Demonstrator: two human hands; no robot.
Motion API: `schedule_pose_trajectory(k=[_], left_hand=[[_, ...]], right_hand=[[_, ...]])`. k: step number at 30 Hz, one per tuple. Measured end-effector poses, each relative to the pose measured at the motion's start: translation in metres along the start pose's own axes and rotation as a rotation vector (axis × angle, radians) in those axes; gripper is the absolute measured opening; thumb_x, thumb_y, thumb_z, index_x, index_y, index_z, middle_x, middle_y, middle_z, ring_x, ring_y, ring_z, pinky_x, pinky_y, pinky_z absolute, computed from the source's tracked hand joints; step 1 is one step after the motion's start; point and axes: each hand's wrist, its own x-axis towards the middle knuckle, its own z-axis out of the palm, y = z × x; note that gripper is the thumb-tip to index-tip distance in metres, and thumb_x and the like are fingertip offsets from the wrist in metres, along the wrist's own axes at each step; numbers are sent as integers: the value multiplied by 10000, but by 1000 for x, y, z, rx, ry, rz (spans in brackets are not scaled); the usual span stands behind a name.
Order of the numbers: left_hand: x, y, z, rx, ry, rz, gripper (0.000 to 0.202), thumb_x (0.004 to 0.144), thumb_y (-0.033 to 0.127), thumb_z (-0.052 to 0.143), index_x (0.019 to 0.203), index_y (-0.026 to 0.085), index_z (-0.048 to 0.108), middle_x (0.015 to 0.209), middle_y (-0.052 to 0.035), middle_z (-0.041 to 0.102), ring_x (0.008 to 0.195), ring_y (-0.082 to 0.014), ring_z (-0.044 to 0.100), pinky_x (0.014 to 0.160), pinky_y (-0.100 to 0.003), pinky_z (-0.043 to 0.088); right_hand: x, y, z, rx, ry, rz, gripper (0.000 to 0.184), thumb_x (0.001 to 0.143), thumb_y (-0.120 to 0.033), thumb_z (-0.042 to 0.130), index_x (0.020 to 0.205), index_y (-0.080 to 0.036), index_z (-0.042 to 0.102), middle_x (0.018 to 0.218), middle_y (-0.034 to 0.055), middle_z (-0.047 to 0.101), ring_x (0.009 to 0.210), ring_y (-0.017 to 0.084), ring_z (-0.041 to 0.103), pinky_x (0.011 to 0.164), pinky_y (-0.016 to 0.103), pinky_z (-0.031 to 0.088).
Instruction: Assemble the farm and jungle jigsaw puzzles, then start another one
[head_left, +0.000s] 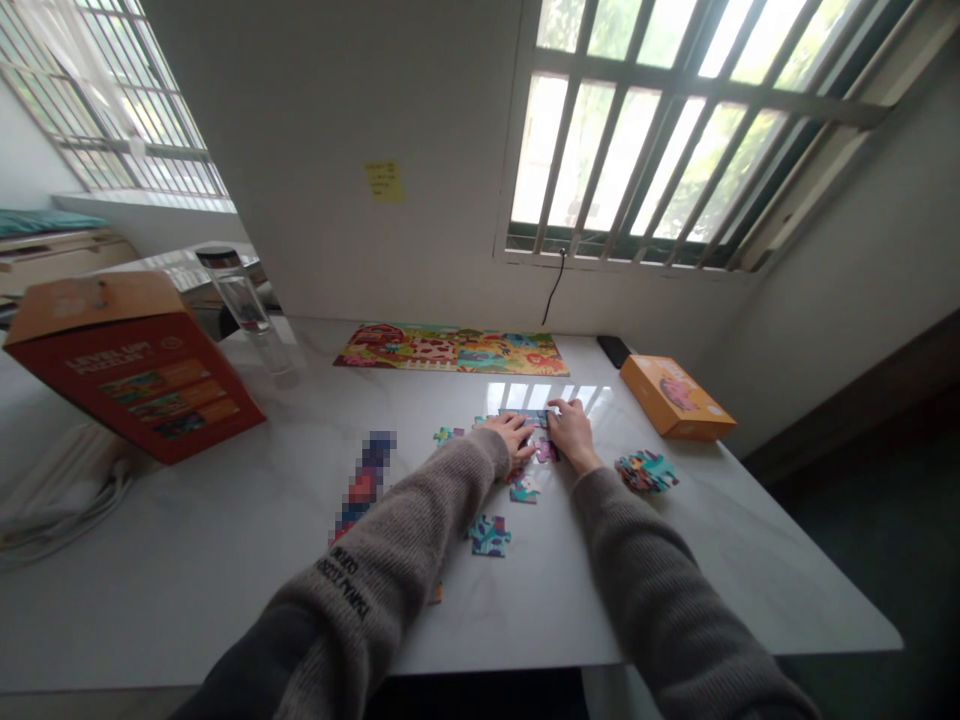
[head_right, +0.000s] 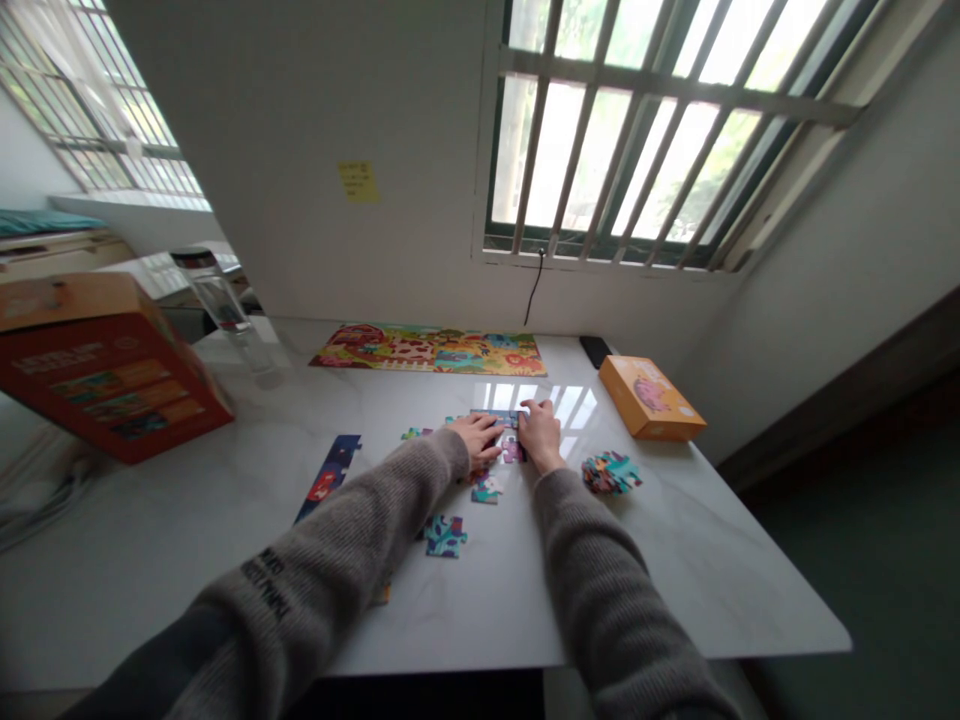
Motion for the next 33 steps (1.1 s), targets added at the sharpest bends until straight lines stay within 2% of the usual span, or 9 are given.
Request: schedule_pose_trajectory(k=[2,6,9,12,17,23,27,33], left_hand=[[0,0,0,-1,5,2,521,952,455,528,1427,241,513,1509,-121,486,1338,-323,439,1084,-513,417],[-1,1,-2,4,4,6,505,956,444,526,1425,257,509,1506,-109,492,1340,-315,442,1083,-505,416],[-2,2,-5,9,-15,-2,517,956,454,522,1436,264,495,1523,-92,476,1352,-311,434,1106,-487,399],[-4,3,-9,-4,-31,-12,533,958,455,518,1449,250,484,1535,-99,461,1359,-313,427,1120,-485,390],[-6,4,-12,-19,-50,-12,540,970,474,486,1459,245,468,1548,-103,443,1376,-315,409,1123,-501,387],[-9,8,-19,-10,-72,-33,552,974,491,467,1466,240,459,1564,-92,423,1399,-311,389,1149,-487,367],[-10,9,-22,-29,-83,-27,571,968,492,484,1476,234,450,1574,-102,409,1407,-323,381,1160,-497,353],[-10,6,-18,-20,-81,-25,602,958,533,462,1484,242,442,1572,-90,414,1406,-316,382,1161,-491,347]], right_hand=[[-6,2,-5,0,-26,-57,339,942,-246,506,1213,-190,702,1098,119,613,925,217,645,870,321,478],[-20,9,-14,-13,-103,-211,343,945,-158,473,1125,-226,757,1141,97,650,1032,219,602,943,311,452],[-27,10,-18,-48,-129,-271,375,946,-129,454,1144,-219,759,1172,102,668,1067,238,572,982,335,430],[-28,8,-18,-85,-130,-290,373,948,-143,461,1163,-211,758,1164,119,672,1071,258,558,998,365,417],[-26,4,-17,-126,-136,-302,384,936,-134,456,1164,-204,757,1113,124,669,1007,237,574,955,330,437],[-26,0,-18,-146,-148,-361,356,951,-161,474,1211,-182,717,1299,102,655,1094,265,550,1011,358,403],[-25,-1,-16,-139,-149,-371,334,981,-221,474,1231,-160,688,1276,109,685,1082,278,563,998,379,404],[-27,3,-17,-108,-164,-402,293,994,-214,459,1136,-167,711,1269,117,692,1084,242,603,1039,367,385]])
